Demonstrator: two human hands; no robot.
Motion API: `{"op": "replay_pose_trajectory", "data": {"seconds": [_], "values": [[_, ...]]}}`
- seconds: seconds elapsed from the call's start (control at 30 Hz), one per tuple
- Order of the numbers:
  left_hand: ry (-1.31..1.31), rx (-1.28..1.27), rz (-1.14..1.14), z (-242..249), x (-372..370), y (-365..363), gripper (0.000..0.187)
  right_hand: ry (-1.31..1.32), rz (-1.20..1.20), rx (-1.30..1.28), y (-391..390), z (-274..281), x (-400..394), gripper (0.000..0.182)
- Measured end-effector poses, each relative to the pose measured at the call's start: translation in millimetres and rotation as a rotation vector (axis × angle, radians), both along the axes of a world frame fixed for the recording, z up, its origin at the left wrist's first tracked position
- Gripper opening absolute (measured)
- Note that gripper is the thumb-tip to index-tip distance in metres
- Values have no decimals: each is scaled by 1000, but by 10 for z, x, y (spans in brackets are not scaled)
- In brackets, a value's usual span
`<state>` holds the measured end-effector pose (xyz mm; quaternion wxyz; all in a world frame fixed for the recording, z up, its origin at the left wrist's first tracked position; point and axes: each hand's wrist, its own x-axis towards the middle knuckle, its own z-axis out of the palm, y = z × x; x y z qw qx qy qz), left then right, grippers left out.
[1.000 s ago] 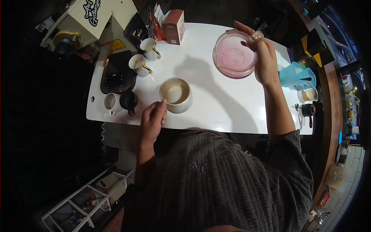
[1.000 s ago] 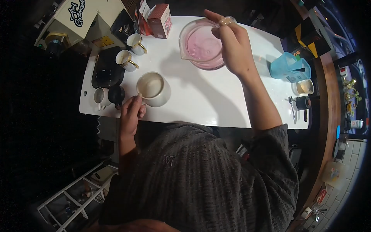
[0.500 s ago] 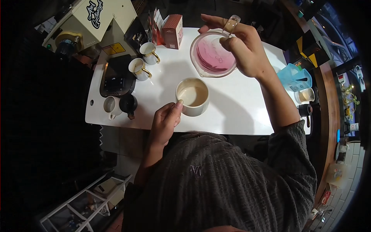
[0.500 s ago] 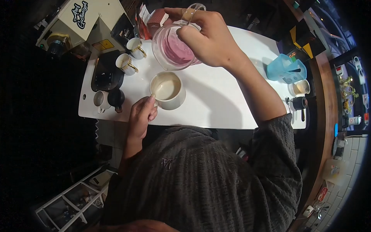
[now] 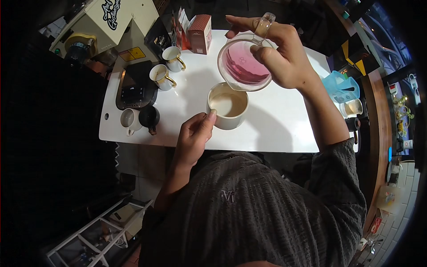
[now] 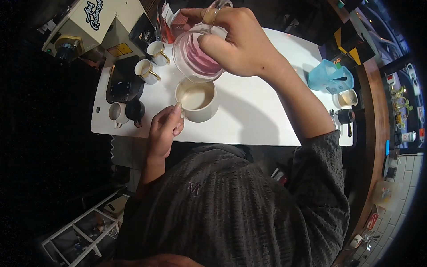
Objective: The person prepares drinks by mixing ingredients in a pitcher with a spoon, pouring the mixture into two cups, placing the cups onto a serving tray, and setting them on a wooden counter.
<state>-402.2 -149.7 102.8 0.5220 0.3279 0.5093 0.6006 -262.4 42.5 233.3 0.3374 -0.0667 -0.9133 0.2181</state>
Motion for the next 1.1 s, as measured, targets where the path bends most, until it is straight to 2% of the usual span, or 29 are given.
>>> {"op": "replay_pose_trajectory", "data": {"seconds": [0.13,0.3,0.4,0.53,0.6,0.67,0.73,1.03,1.07,1.1], "values": [[-44,30,-10,29,21,7,31,33,28,-68,-3,-8,6,61],[-48,48,-38,18,43,13,32,24,54,63,-5,60,27,55],[-65,51,-54,14,59,11,32,13,52,43,-47,99,36,54],[-67,61,-68,16,87,10,32,12,58,64,-32,95,51,55],[-71,59,-68,23,100,17,32,-5,72,157,-11,101,61,57],[-76,57,-67,23,98,27,33,-1,65,125,-31,101,60,58],[26,43,-98,21,86,43,34,4,59,93,-36,99,61,58],[-14,61,-47,-38,88,83,36,14,59,142,36,91,30,60],[-15,61,-46,-29,91,87,36,133,103,163,90,65,-12,40],[-15,57,-43,-13,95,93,36,193,126,172,114,57,-17,33]]}}
